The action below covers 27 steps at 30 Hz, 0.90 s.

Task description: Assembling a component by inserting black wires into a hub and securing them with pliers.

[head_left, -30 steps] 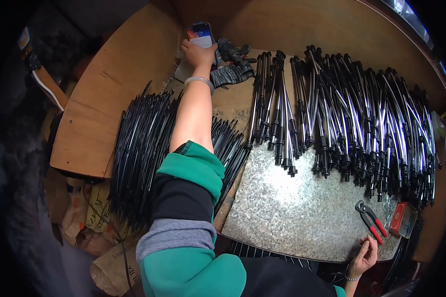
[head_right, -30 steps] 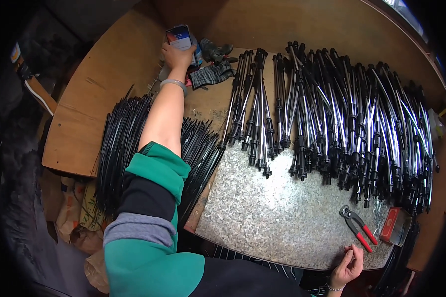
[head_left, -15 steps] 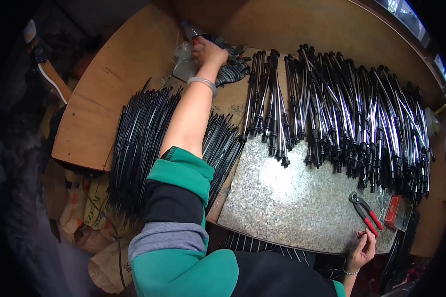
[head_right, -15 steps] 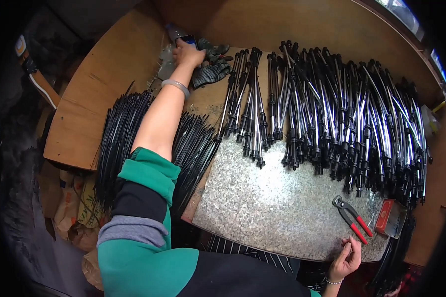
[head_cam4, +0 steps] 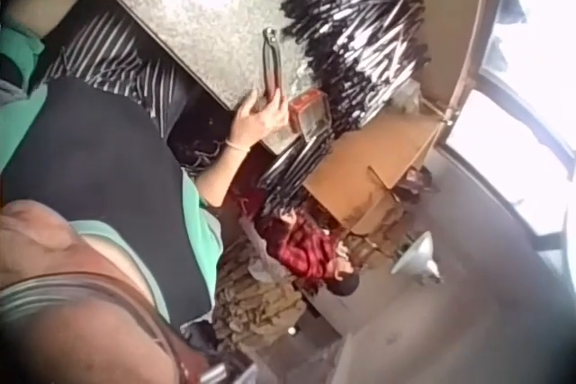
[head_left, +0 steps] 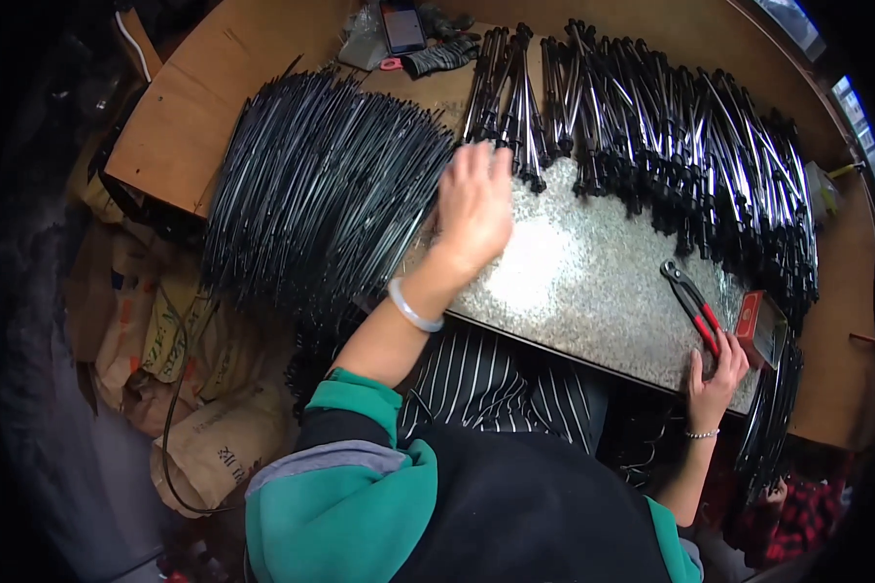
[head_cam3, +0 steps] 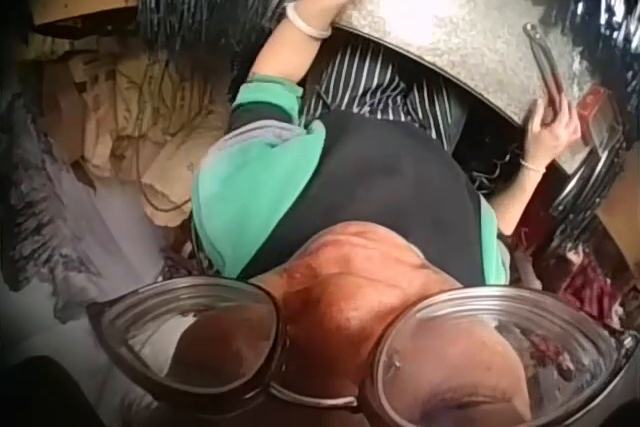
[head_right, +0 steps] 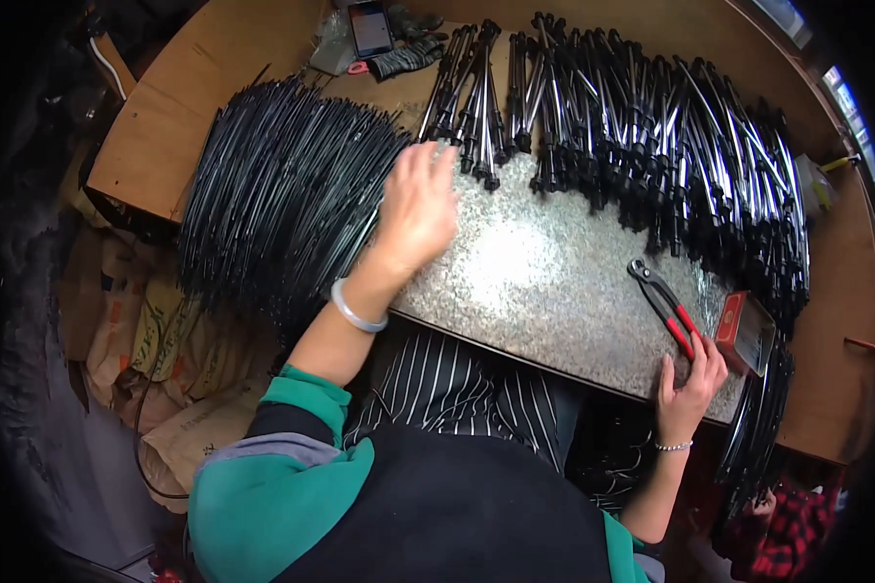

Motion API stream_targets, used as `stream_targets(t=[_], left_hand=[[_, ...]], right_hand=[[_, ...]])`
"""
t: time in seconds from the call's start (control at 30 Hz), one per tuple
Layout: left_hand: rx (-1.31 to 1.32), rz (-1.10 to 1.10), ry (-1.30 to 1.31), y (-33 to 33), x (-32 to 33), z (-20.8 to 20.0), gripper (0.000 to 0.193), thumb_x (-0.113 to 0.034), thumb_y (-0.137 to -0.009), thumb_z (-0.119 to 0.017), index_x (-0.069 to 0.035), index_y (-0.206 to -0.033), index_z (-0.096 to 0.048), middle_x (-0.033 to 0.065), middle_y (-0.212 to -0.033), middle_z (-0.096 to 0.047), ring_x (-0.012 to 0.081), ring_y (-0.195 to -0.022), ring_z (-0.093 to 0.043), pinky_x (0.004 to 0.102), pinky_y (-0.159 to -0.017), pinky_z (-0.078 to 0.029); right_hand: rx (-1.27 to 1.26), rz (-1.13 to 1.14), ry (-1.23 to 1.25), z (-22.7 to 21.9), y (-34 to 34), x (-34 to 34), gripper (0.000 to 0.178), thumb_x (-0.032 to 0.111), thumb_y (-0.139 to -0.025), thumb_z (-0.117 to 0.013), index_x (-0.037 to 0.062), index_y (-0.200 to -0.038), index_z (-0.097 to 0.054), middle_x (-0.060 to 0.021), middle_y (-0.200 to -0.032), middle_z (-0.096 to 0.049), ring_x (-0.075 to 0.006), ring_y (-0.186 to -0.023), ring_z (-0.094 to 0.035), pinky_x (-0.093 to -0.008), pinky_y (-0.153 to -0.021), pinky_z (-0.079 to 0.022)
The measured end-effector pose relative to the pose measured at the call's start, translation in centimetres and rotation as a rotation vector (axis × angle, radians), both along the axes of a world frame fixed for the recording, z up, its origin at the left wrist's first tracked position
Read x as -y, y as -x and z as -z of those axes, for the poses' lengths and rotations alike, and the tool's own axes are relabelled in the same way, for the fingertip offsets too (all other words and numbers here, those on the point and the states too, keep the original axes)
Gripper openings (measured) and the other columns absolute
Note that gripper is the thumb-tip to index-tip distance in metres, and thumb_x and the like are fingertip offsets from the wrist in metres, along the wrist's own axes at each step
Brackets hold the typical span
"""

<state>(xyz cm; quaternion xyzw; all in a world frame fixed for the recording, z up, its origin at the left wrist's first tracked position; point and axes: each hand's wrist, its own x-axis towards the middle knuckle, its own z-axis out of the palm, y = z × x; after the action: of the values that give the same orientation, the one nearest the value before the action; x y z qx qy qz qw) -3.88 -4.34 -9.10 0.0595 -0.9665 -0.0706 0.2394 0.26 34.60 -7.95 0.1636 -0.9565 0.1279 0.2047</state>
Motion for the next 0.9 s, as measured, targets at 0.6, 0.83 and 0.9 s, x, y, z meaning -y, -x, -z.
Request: stream_targets(t=[0.6, 0.83, 0.9], left_hand=[[0.229, -0.513, 0.179, -2.7, 11.1, -1.7, 0.04, -0.025, -0.08, -0.063, 0.003, -0.105, -0.05, 0.02, -0.11, -0.05, 0.0332, -0.105, -0.049, 0.0424, -0.086, -0.044], [0.46, -0.546, -0.014, -2.4, 12.3, -3.7, 0.048, -0.036, -0.082, -0.059, 0.003, -0.109, -0.051, 0.0209, -0.115, -0.052, 0.0383, -0.105, -0.052, 0.0446, -0.086, -0.045], [0.42, -0.5, 0.076, -3.0, 12.7, -3.2, 0.046, -0.034, -0.082, -0.058, 0.002, -0.11, -0.051, 0.0218, -0.114, -0.052, 0.0389, -0.106, -0.051, 0.0445, -0.089, -0.043]], right_hand=[[-0.023, 0.102, -0.126, 1.8, 1.7, -3.9, 0.036, 0.033, -0.078, -0.065, 0.0057, -0.101, -0.059, -0.0095, -0.096, -0.055, -0.0278, -0.092, -0.05, -0.0377, -0.079, -0.04], [-0.092, 0.284, -0.126, 1.8, -2.7, -6.8, 0.034, 0.032, -0.075, -0.067, 0.0066, -0.096, -0.061, -0.0078, -0.092, -0.054, -0.0257, -0.089, -0.05, -0.0367, -0.079, -0.039], [-0.256, 0.298, -0.111, 1.5, -3.5, -5.2, 0.031, 0.027, -0.075, -0.067, 0.0065, -0.097, -0.061, -0.0083, -0.094, -0.054, -0.0263, -0.09, -0.05, -0.0372, -0.08, -0.039]])
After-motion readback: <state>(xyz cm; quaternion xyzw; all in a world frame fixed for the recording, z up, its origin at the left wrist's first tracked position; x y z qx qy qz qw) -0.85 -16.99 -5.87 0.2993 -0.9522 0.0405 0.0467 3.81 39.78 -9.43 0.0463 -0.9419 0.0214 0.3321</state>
